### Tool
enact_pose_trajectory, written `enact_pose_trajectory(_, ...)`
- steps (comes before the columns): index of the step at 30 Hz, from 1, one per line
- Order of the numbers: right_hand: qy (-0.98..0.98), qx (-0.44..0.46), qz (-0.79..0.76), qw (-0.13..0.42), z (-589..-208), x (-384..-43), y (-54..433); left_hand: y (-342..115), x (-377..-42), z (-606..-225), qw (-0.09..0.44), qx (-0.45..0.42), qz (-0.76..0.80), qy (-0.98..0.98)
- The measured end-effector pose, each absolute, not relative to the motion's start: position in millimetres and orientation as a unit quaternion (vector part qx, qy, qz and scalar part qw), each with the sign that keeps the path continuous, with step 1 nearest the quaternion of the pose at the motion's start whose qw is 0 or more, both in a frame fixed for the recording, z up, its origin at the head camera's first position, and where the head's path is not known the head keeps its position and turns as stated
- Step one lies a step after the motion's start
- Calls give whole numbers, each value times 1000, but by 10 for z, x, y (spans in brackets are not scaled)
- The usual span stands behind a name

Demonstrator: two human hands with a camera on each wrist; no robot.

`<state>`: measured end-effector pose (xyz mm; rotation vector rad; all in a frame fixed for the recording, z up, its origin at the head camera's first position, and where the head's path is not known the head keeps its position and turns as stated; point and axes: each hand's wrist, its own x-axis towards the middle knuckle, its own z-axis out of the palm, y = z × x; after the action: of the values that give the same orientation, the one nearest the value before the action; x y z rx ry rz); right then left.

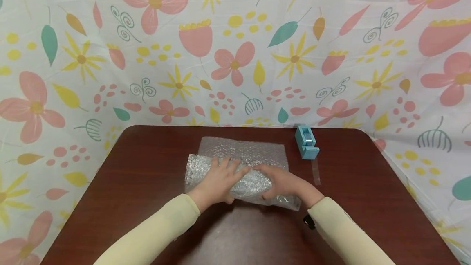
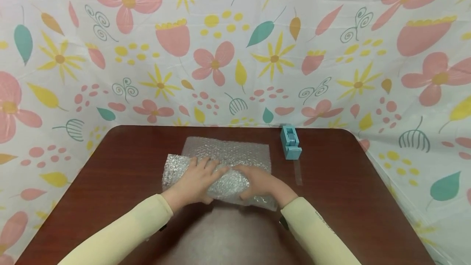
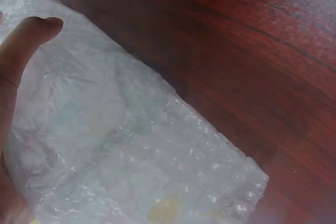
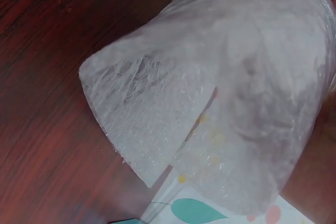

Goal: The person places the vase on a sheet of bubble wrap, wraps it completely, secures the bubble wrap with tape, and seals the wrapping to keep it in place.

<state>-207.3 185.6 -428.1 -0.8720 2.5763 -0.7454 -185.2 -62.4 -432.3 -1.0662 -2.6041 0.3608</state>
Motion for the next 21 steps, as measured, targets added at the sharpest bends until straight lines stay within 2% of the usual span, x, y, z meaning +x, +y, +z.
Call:
enact_pose_trajectory(8,899,-296,-270,179,-4275,-2021,1865,-626,-1833,-4347,151,-381,135,-902)
enact_pose_trajectory(21,885,-291,-274,239,-4217,-2078,1864,-631,-1828,-4279,131,-384,110,-907)
